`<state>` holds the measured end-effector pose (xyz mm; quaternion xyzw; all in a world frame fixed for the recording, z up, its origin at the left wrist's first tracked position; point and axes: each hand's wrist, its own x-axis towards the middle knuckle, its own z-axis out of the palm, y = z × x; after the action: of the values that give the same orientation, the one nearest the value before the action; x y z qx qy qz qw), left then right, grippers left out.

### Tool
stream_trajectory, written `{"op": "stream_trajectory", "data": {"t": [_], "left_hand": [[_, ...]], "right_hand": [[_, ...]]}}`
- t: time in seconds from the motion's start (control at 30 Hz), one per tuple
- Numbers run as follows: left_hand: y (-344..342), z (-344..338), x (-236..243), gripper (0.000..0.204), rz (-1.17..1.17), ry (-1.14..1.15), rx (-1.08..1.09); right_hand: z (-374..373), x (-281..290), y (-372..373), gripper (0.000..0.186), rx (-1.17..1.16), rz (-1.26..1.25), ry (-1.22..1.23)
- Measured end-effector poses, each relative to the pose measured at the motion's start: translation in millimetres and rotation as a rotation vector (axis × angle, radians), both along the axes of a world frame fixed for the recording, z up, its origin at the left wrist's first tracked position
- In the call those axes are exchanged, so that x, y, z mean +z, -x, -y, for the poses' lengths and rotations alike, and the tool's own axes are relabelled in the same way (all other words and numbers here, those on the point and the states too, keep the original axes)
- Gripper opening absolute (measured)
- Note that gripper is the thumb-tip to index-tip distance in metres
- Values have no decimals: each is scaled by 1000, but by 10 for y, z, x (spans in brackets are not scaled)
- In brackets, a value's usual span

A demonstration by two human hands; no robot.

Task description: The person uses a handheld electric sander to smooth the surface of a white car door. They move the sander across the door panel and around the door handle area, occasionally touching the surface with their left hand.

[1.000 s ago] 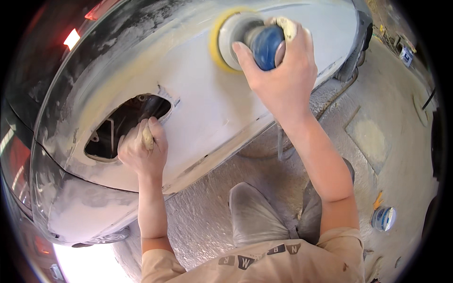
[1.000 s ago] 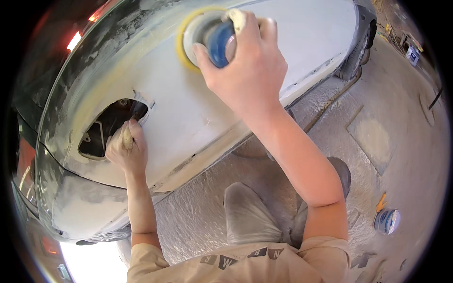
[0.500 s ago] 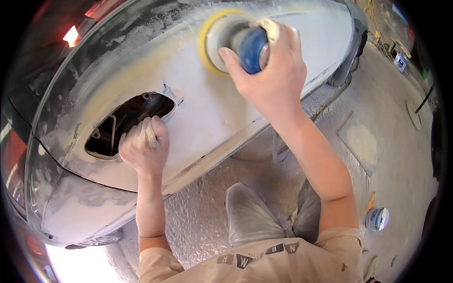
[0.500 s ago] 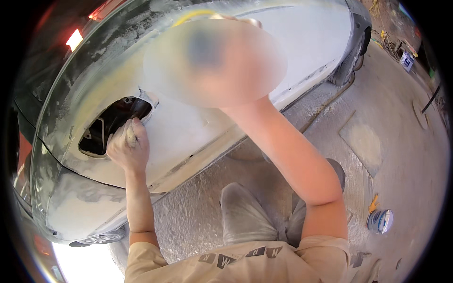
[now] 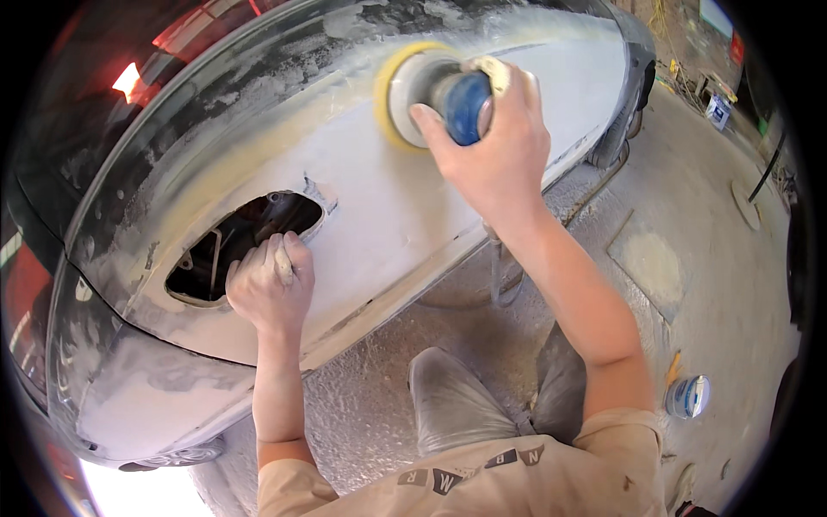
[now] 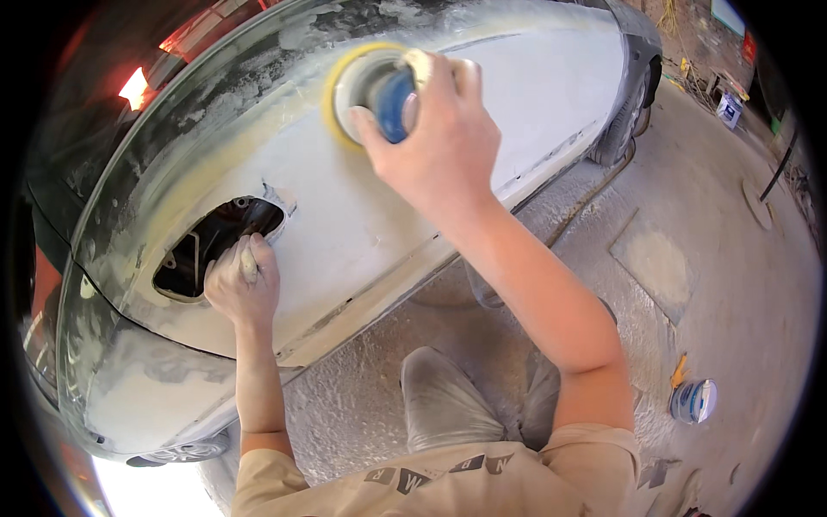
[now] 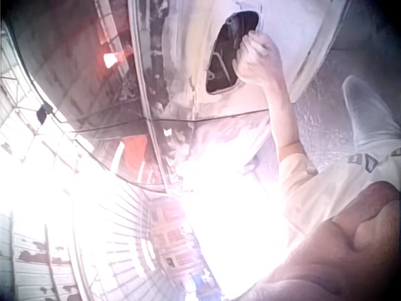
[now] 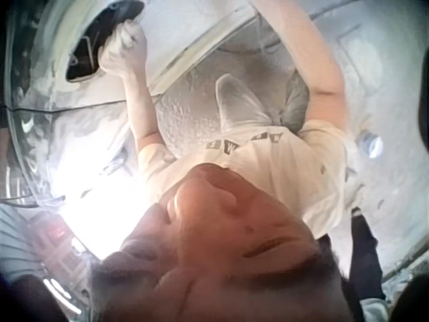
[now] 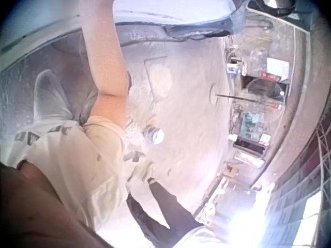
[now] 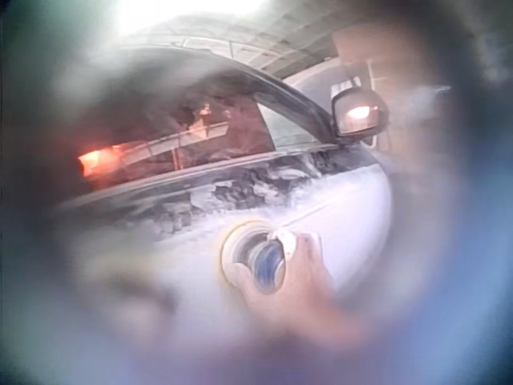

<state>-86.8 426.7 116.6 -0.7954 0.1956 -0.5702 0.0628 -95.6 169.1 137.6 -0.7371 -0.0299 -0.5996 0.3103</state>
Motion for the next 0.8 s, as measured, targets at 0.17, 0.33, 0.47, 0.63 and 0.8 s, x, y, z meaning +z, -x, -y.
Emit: {"op": "stream_trajectory", "data": {"t": [0.17, 0.33, 0.47, 0.63, 0.8], "left_hand": [[-8, 19, -41, 27, -21, -1, -18], [-33, 47, -48, 27, 11, -16, -18], [-27, 27, -10, 27, 29, -3, -27], [-50, -3, -34, 25, 60, -35, -40], [-98, -104, -108, 21, 85, -40, 12]], "right_hand": [[-161, -608, 78, 51, 112, 128, 291], [226, -687, 120, 54, 91, -38, 173], [289, -129, -73, 54, -95, 5, -93], [-47, -782, 80, 53, 108, 50, 213], [280, -949, 50, 57, -18, -241, 201]]}}
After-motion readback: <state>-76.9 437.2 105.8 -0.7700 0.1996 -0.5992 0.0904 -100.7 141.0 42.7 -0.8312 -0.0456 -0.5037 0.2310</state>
